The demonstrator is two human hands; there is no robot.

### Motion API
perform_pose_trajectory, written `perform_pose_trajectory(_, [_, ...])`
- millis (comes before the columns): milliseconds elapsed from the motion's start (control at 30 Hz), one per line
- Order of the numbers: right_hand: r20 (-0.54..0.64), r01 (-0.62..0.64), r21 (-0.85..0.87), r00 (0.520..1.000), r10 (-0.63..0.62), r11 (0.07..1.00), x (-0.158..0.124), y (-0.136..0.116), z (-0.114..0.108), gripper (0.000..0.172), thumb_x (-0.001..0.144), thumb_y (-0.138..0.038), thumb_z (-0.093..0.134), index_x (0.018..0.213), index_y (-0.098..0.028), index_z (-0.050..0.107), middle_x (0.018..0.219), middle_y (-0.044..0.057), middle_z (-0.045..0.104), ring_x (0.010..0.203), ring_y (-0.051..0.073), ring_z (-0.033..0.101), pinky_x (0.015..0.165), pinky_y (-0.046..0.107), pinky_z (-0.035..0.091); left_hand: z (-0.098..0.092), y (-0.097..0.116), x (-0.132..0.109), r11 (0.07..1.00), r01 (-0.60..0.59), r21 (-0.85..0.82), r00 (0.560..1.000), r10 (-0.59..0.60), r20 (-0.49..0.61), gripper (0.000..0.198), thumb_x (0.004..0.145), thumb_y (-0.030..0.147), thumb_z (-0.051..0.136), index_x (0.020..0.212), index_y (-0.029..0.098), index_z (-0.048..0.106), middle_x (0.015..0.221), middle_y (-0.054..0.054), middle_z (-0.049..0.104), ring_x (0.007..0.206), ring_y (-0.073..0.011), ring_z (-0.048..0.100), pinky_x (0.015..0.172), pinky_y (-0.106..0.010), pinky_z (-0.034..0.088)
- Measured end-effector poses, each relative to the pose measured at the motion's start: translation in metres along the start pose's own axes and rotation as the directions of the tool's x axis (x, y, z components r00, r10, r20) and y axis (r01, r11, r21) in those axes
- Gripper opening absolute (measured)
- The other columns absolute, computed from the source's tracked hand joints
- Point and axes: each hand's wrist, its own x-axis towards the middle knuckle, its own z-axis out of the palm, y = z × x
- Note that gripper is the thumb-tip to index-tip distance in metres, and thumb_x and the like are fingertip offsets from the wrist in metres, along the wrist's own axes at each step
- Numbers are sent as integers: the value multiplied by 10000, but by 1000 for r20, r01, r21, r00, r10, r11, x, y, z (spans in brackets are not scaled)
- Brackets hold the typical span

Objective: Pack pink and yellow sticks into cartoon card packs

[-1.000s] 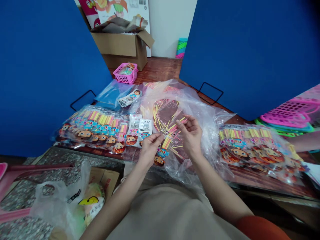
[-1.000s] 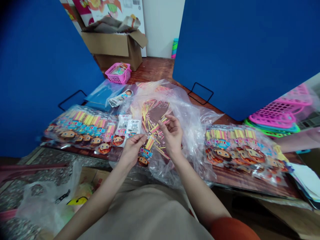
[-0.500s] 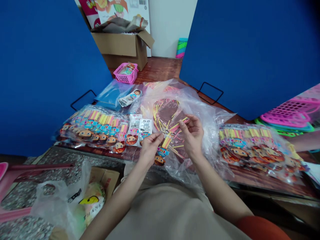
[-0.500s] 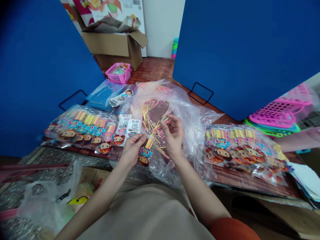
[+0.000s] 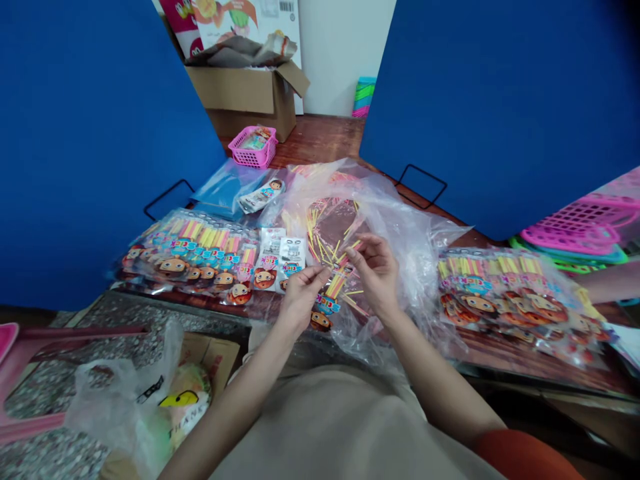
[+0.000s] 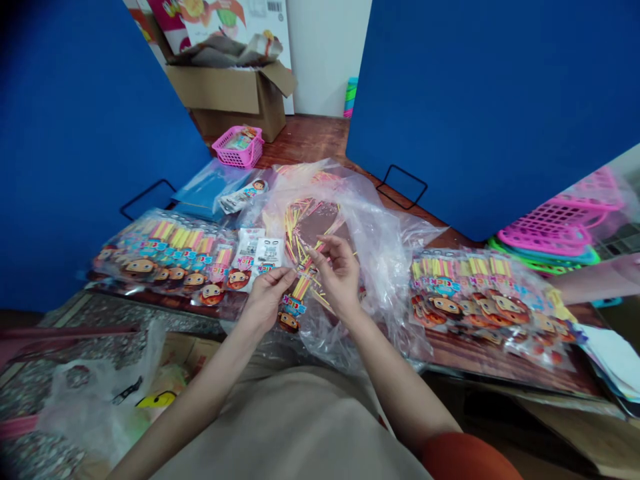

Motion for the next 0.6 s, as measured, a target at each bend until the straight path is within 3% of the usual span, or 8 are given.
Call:
perform_pose_trajectory(133, [38, 19, -101, 999, -15, 995, -3, 2, -1, 248, 799, -339, 726, 995, -235, 615, 810, -11, 608, 720, 129, 571, 673, 268, 467, 2, 4, -2, 1000, 7, -8, 1000, -7, -4, 293, 570, 370, 863, 728, 154, 746, 675, 6, 708, 603, -107, 580, 640, -226, 464])
perform_pose_trajectory(233, [158, 63, -272, 987, -20, 960, -3, 0, -4, 168, 858, -379, 659, 914, -221, 652, 861, 23, 665, 810, 165, 607, 764, 305, 472, 2, 6, -1, 1000, -5, -28, 1000, 5, 6, 308, 570, 384, 862, 736, 152, 749, 691, 0, 712, 622, -115, 589, 652, -231, 466])
perform_pose_trajectory(300, [242, 83, -375, 970, 11, 923, -3, -2, -6, 200, 902, -402, 597, 917, -214, 666, 899, 41, 692, 871, 187, 622, 810, 321, 465, 1, 5, -1, 999, -12, -49, 1000, 13, 9, 313, 571, 392, 863, 739, 153, 750, 706, -2, 716, 632, -117, 593, 658, -232, 466])
perform_pose_trajectory(433, [243, 62, -424, 969, 47, 904, -4, -7, -10, 288, 947, -443, 509, 1020, -203, 650, 960, 56, 690, 893, 193, 625, 802, 311, 459, -1, 3, 1, 997, -1, -82, 1000, 2, 10, 315, 590, 400, 854, 770, 161, 754, 714, -5, 720, 625, -121, 594, 661, -245, 472])
perform_pose_trajectory(533, [418, 91, -473, 899, 132, 876, -4, -11, -12, 327, 939, -472, 513, 883, -188, 663, 803, 33, 664, 775, 177, 608, 717, 282, 440, -1, 2, 1, 997, -27, -71, 999, 25, -22, 314, 580, 390, 860, 759, 155, 755, 698, -10, 717, 646, -124, 600, 684, -245, 471])
perform_pose_trajectory(600, [461, 99, -478, 874, 154, 873, -4, -15, -13, 334, 945, -472, 503, 892, -183, 662, 808, 31, 664, 764, 169, 603, 704, 272, 430, 0, 3, 0, 997, -40, -60, 999, 38, -31, 311, 581, 388, 858, 758, 153, 757, 698, -12, 716, 662, -126, 604, 695, -244, 468])
